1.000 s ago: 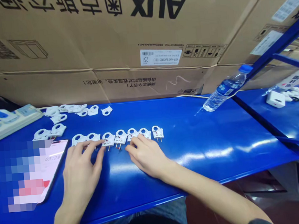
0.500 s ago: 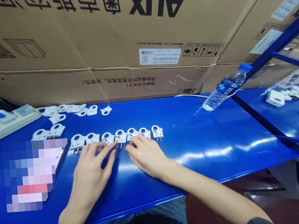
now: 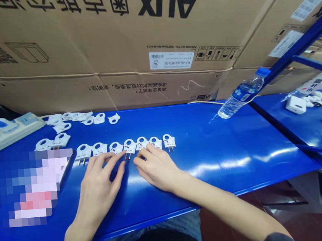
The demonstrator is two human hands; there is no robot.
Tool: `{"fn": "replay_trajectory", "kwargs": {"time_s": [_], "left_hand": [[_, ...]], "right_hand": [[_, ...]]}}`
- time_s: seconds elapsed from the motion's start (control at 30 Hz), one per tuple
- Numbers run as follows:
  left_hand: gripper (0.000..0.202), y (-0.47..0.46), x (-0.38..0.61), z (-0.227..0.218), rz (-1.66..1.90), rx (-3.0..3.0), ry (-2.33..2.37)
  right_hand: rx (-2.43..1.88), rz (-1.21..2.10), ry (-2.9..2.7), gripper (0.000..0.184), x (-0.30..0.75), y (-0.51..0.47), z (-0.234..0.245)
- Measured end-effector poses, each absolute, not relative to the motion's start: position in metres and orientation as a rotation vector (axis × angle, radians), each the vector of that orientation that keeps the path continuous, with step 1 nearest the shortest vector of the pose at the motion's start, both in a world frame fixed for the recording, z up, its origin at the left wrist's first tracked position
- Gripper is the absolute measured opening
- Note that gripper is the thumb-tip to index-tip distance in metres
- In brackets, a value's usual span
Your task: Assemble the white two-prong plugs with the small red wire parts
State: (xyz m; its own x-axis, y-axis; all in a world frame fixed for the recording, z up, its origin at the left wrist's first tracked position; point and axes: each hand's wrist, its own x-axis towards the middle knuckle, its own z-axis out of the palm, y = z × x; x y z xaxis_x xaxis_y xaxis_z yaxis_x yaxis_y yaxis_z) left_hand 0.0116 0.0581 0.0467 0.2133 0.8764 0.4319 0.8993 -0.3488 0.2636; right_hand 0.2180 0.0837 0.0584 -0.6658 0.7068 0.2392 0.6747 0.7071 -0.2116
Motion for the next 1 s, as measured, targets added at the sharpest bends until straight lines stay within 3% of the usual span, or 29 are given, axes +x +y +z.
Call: {"fn": "replay_trajectory", "kwargs": {"time_s": [0.7,1.0], "left_hand": [[0.031,0.055,0.011,0.045,-0.805,-2.445,-1.729],[0.021,0.055,0.003,0.046,-0.931,-2.232,-1.897]], "right_hand": [[-1.028,0.138,-2.583,0.014,0.219,0.086,0.055],[-1.023,0.125,-2.608,0.011,0.221,0.086,0.055]]}}
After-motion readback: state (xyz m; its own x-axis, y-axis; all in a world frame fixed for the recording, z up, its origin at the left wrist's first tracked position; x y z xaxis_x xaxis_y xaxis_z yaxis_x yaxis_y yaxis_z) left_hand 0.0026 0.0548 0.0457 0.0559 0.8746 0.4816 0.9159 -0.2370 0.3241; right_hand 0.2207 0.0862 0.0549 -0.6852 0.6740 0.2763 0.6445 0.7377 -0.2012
